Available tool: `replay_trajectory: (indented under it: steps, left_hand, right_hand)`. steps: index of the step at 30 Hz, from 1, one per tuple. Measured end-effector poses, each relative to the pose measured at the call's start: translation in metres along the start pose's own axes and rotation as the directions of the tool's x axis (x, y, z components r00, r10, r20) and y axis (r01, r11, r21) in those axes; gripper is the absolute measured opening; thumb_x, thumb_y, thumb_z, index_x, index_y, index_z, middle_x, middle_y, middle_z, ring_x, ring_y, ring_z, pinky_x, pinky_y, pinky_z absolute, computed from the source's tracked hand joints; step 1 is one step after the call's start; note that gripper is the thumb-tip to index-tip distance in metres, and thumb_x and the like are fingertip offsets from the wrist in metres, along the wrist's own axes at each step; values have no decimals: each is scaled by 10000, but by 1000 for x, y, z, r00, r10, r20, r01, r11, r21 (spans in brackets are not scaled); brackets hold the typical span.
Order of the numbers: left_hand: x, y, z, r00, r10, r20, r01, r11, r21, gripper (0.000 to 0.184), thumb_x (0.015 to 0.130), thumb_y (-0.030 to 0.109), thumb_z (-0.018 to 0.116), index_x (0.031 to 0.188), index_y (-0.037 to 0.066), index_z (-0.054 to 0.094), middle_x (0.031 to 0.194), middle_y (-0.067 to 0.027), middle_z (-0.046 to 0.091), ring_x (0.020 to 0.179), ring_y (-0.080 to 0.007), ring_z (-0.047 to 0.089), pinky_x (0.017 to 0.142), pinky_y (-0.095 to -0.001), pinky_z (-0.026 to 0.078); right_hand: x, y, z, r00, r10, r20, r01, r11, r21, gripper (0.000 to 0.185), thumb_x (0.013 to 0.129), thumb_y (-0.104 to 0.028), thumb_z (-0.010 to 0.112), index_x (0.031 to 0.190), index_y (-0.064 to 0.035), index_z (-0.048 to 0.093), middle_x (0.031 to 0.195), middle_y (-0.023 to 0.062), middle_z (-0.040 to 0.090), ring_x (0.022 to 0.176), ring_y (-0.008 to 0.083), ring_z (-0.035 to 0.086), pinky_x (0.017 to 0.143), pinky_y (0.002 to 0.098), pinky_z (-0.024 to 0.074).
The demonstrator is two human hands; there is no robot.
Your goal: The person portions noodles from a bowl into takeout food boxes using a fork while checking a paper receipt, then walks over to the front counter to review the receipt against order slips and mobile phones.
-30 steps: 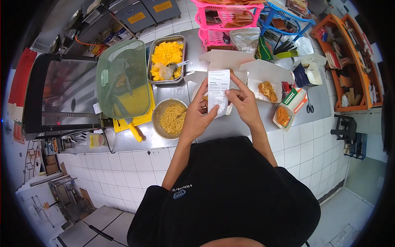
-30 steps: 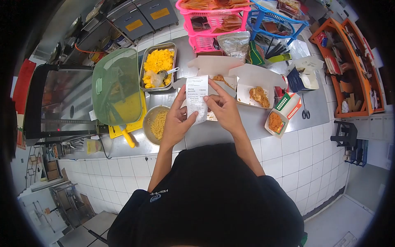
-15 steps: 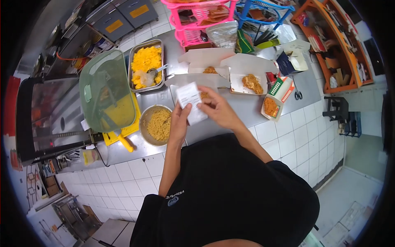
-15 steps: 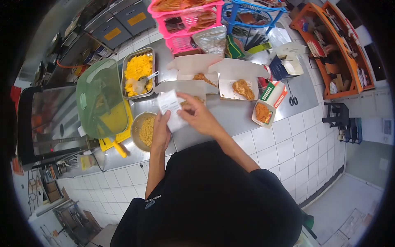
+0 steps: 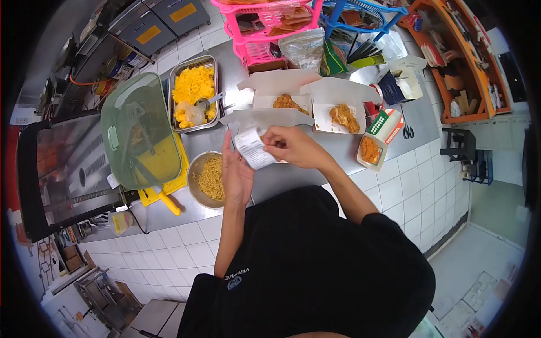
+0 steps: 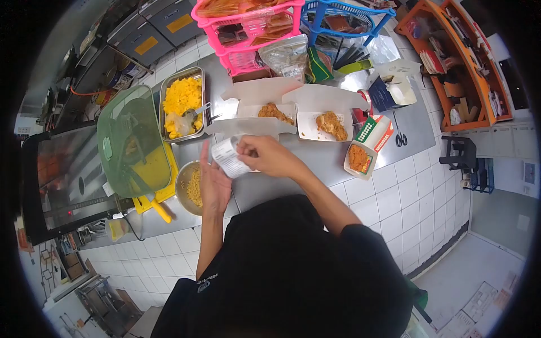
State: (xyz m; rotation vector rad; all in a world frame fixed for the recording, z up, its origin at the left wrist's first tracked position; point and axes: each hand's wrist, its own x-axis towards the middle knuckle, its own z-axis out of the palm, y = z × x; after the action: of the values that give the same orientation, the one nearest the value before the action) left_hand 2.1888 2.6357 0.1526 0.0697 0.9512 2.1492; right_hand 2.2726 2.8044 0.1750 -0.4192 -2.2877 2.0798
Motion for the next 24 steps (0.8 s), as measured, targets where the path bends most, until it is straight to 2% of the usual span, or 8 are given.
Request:
replay_trajectory:
  steps: [3, 5, 8, 11, 13, 16, 19, 24]
  left_hand:
    - [11, 1, 1, 996, -87, 5, 86, 993, 86, 570, 997, 111, 481, 1498, 99, 209, 1347, -129, 494, 1152, -221, 539, 987, -393, 461]
    - [9, 4, 4, 993, 8, -121, 12, 986, 166, 573, 966, 92, 521, 1472, 30, 258, 1364, -107, 475, 1217, -228, 498, 1034, -398, 415]
    - [10, 5, -17, 986, 5, -167, 8, 997, 82, 498, 959, 48, 512, 1427, 46, 341, 1355, -95, 492, 1239, -209, 487, 1030, -396, 423]
    - [12, 1, -24, 983, 54, -174, -48, 998, 36, 464, 953, 47, 513, 1396, 93, 382, 1353, -103, 494, 1277, -216, 463, 1032, -392, 424]
    - [14, 4, -20, 972, 97, -214, -113, 992, -62, 415, 944, 59, 540, 1342, 28, 427, 1332, -143, 524, 1259, -246, 495, 1034, -414, 445]
    - [10, 10, -22, 999, -33, -10, 31, 986, -166, 402, 962, 110, 517, 1339, 6, 425, 1350, -208, 501, 1271, -314, 485, 1035, -450, 447]
    - [7, 8, -37, 977, -125, 172, 133, 990, -38, 419, 972, 149, 499, 1361, 24, 405, 1354, -264, 477, 1249, -384, 493, 994, -481, 480]
    - [1, 21, -31, 993, -112, 29, 110, 991, 76, 382, 1029, 296, 387, 1321, 52, 423, 1286, -220, 528, 1015, -319, 630, 855, -467, 555]
  right_hand:
    - [12, 13, 14, 990, -119, 74, 125, 989, -75, 123, 865, -114, 629, 914, -14, 577, 660, 60, 601, 593, 148, 556, 569, 306, 445]
    - [12, 13, 19, 993, -58, 101, 64, 996, -60, 79, 881, -51, 607, 908, -13, 542, 692, 3, 553, 634, 87, 494, 601, 271, 417]
    - [8, 44, 38, 998, -65, -27, 68, 989, 131, 122, 894, -110, 618, 950, -17, 561, 884, 53, 600, 767, 106, 517, 719, 282, 450]
    - [-2, 44, 51, 999, -51, -9, 52, 991, 125, 188, 912, -144, 614, 1047, -17, 585, 892, 67, 614, 802, 131, 543, 750, 305, 466]
    - [-8, 41, 46, 995, 29, 93, -37, 996, 82, 257, 928, -177, 605, 1130, -19, 587, 922, 82, 626, 827, 160, 576, 784, 332, 474]
    - [-10, 43, 48, 985, 79, 156, -75, 997, -34, 257, 954, -193, 576, 1140, -17, 583, 902, 68, 629, 817, 150, 592, 717, 305, 502]
    - [-15, 42, 59, 965, 126, 232, -179, 959, 222, 245, 978, -207, 549, 1115, -9, 594, 839, 43, 619, 734, 119, 586, 598, 267, 507]
    - [-23, 52, 76, 920, 169, 355, -303, 879, 369, 274, 1008, -232, 496, 949, 14, 602, 767, 54, 641, 609, 101, 590, 555, 248, 499]
